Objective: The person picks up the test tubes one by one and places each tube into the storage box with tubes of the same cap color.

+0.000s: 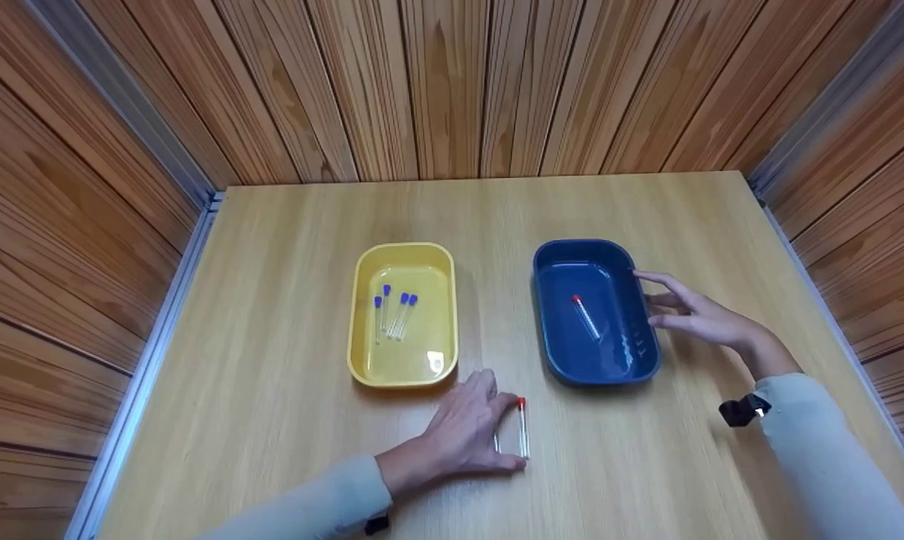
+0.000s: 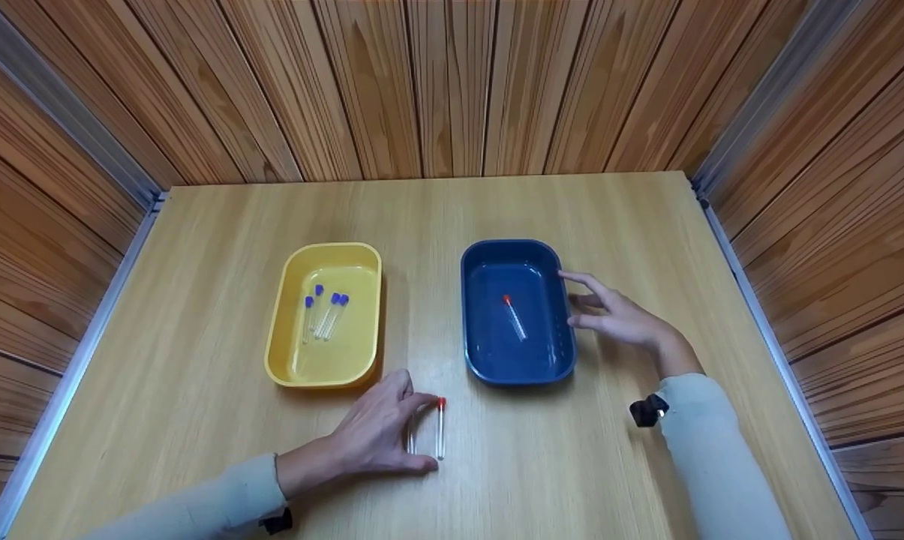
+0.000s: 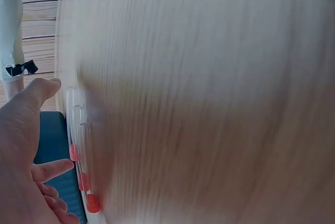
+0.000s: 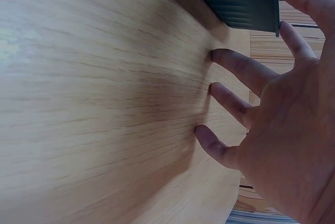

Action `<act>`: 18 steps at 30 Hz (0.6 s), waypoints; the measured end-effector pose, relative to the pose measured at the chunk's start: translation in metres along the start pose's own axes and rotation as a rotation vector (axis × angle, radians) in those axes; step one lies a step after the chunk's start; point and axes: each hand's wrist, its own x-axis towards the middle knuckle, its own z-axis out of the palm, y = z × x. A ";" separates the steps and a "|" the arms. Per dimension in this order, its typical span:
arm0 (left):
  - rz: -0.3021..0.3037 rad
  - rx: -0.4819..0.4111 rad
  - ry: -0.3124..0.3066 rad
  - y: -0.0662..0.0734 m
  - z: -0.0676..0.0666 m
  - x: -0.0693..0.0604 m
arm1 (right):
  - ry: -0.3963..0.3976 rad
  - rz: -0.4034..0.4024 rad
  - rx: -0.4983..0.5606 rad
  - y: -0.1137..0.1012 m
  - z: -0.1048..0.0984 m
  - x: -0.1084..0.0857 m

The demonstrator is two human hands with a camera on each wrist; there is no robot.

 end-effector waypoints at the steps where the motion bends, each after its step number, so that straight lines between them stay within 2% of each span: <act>1: -0.001 -0.002 0.000 0.001 0.001 0.000 | 0.001 0.001 -0.001 0.000 0.000 0.000; 18: -0.046 -0.004 -0.041 0.006 0.005 0.006 | 0.000 0.011 -0.011 0.001 -0.001 -0.002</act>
